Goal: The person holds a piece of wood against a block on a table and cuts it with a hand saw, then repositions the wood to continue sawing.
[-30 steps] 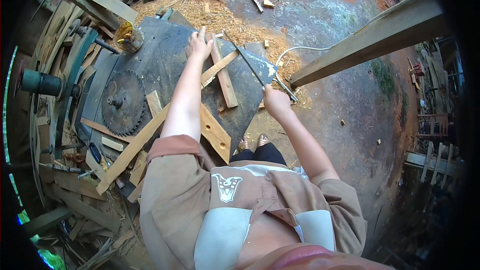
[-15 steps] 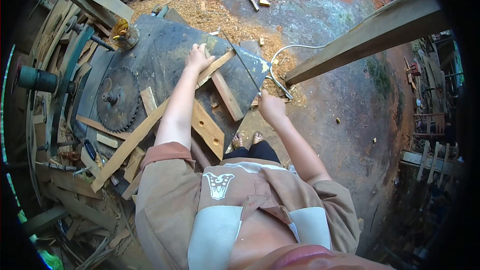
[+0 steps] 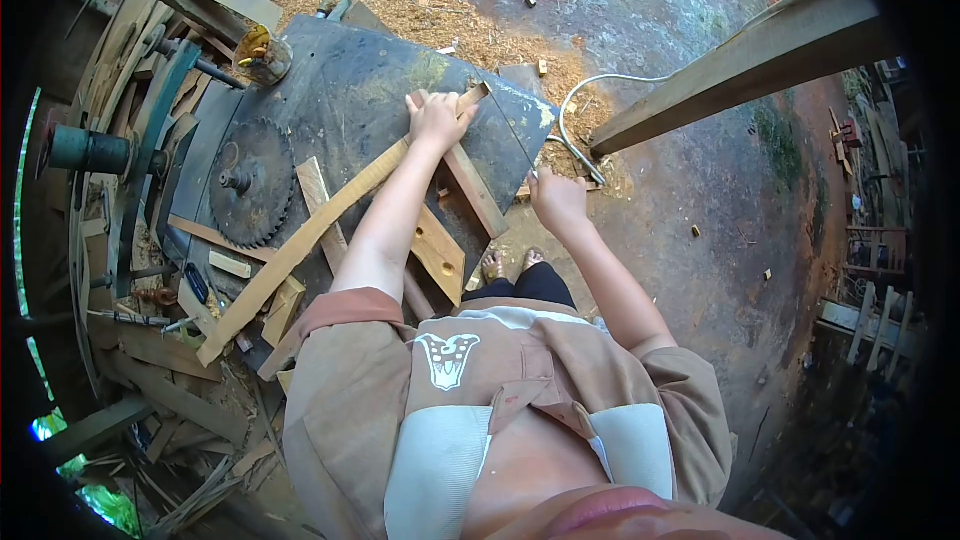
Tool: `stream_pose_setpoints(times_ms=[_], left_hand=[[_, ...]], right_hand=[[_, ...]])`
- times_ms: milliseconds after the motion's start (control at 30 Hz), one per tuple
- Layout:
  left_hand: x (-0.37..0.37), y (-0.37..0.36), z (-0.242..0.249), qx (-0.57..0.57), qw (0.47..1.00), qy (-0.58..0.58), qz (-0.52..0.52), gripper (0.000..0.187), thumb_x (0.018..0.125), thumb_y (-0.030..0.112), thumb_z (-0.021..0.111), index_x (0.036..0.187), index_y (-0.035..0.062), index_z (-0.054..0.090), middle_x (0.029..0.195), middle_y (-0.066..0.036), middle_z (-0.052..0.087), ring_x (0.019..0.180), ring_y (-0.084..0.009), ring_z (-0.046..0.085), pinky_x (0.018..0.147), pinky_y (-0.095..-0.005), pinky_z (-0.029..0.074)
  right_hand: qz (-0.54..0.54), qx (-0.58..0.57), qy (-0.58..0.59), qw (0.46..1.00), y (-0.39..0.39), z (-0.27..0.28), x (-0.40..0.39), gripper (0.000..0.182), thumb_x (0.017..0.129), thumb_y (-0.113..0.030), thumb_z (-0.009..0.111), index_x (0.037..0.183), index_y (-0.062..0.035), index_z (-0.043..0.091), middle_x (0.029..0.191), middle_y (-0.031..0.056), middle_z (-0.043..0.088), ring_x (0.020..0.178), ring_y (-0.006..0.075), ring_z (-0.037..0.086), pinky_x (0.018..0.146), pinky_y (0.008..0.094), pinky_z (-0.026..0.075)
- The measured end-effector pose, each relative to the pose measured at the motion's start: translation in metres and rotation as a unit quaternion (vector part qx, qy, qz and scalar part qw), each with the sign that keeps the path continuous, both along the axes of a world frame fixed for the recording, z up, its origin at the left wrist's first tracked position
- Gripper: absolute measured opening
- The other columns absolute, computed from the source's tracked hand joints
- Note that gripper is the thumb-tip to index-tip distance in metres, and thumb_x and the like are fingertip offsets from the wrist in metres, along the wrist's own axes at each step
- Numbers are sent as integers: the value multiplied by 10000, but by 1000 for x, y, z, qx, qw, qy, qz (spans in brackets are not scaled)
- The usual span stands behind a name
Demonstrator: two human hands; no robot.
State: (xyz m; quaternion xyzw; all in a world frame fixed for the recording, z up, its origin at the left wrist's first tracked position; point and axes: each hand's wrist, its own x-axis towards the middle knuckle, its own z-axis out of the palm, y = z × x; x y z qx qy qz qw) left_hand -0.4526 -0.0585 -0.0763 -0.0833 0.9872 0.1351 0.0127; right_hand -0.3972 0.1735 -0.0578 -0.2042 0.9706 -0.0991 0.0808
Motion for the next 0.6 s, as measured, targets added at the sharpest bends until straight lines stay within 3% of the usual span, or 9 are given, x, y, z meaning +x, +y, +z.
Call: stream_pose_setpoints(times_ms=[33,133,600], left_hand=[[0,0,-7,-19,999,46,-10,447,836,497,446,973,89,569,1035,-112,589,1064,-280,501,995,-591,171],[-1,-1,-10,-1,998,60,-18,446,856,494,412,951,84,563,1020,-128,591,1043,-286,514,1003,-578,170],[-2,1,-10,-8,998,59,-1,452,859,501,399,902,87,574,922,-157,614,969,-300,548,988,-525,223]], right_hand=[[-1,-8,5,1000,1,-2,-2,284,889,-303,419,799,-53,519,646,162,607,607,345,593,562,465,431],[-24,-32,-21,999,0,-6,-5,270,885,-284,429,799,-49,529,656,170,609,627,348,600,584,473,443],[-36,-23,-73,996,-49,-11,-57,221,873,-204,411,847,-30,546,753,190,633,717,349,628,626,448,490]])
